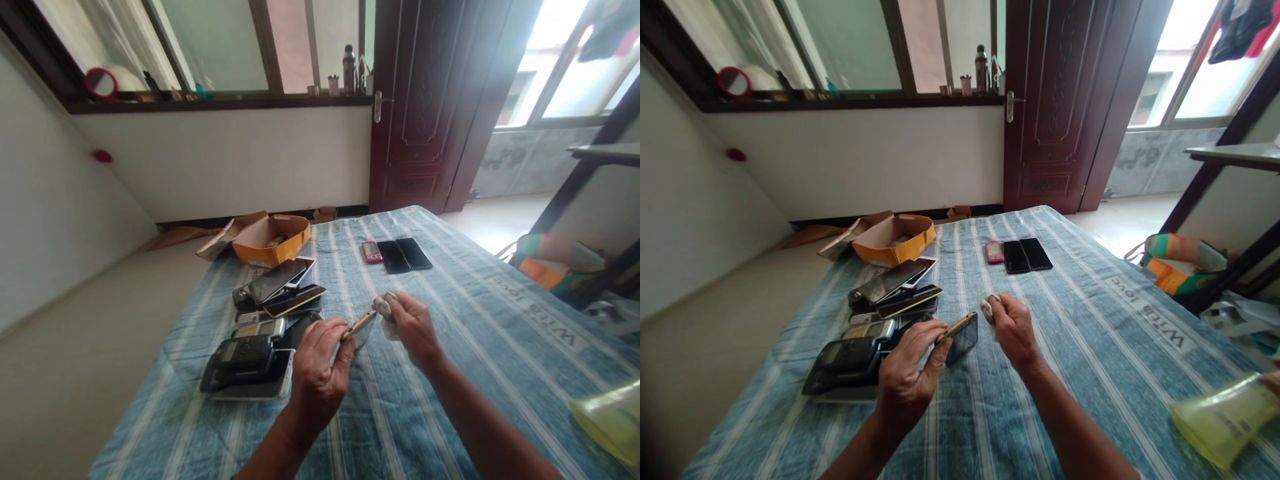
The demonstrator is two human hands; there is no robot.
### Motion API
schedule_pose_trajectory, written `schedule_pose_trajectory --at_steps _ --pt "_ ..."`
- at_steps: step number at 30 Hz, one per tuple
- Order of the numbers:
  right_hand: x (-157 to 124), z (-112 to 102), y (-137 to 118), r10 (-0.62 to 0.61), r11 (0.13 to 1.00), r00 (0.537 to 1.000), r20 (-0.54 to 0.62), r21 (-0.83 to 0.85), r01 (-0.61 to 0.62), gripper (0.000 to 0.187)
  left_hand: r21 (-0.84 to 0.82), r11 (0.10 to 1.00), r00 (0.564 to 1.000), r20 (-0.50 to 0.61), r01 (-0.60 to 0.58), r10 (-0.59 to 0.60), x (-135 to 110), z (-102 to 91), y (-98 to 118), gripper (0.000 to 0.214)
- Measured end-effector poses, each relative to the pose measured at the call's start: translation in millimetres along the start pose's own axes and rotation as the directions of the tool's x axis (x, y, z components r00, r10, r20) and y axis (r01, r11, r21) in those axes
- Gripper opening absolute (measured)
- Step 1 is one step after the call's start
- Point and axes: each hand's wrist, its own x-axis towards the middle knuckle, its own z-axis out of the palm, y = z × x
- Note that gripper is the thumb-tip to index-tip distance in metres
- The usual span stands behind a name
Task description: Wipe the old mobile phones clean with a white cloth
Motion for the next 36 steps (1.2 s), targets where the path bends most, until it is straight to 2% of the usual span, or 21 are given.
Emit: schedule_pose_trajectory --at_steps 2,6,10,15,19,23,30,36 --pt "-5 5 -1 0.018 0.994 1.000 0.005 0.107 -0.018 0.036 -0.002 1.000 1.000 0.007 0.004 -0.004 0 -0.5 -1 0.007" --pt "-17 19 -5 0.022 0.971 0.995 0.100 0.236 -0.045 0.040 0.007 1.000 1.000 0.018 0.016 -0.016 0 -1.1 0 0.007" --pt "-20 26 7 0.057 0.945 0.993 0.101 0.314 -0.087 0.045 0.018 1.000 1.000 0.014 0.025 -0.025 0 -1.5 -1 0.007" --pt "-20 27 27 0.042 0.972 0.993 0.106 0.224 -0.065 0.048 0.031 0.999 0.999 0.002 0.035 -0.035 0 -1.7 -2 0.006" --pt "-23 24 22 0.012 0.982 0.991 0.130 0.187 -0.036 0.048 0.025 0.999 0.999 0.003 0.036 -0.036 0 -1.5 -3 0.007" --pt "-24 21 18 -0.063 0.985 0.974 0.216 0.169 0.026 0.045 0.021 0.999 0.999 -0.002 0.045 -0.045 0 -1.8 -4 0.007" --pt "-15 12 40 -0.052 0.993 0.923 0.380 0.114 0.009 0.043 0.036 0.997 0.997 0.005 0.070 -0.071 2 -4.2 -7 0.008" --pt "-15 13 37 -0.038 0.995 0.935 0.352 0.099 0.004 0.045 -0.005 0.995 0.995 -0.007 0.098 -0.099 3 -5.2 -8 0.010"
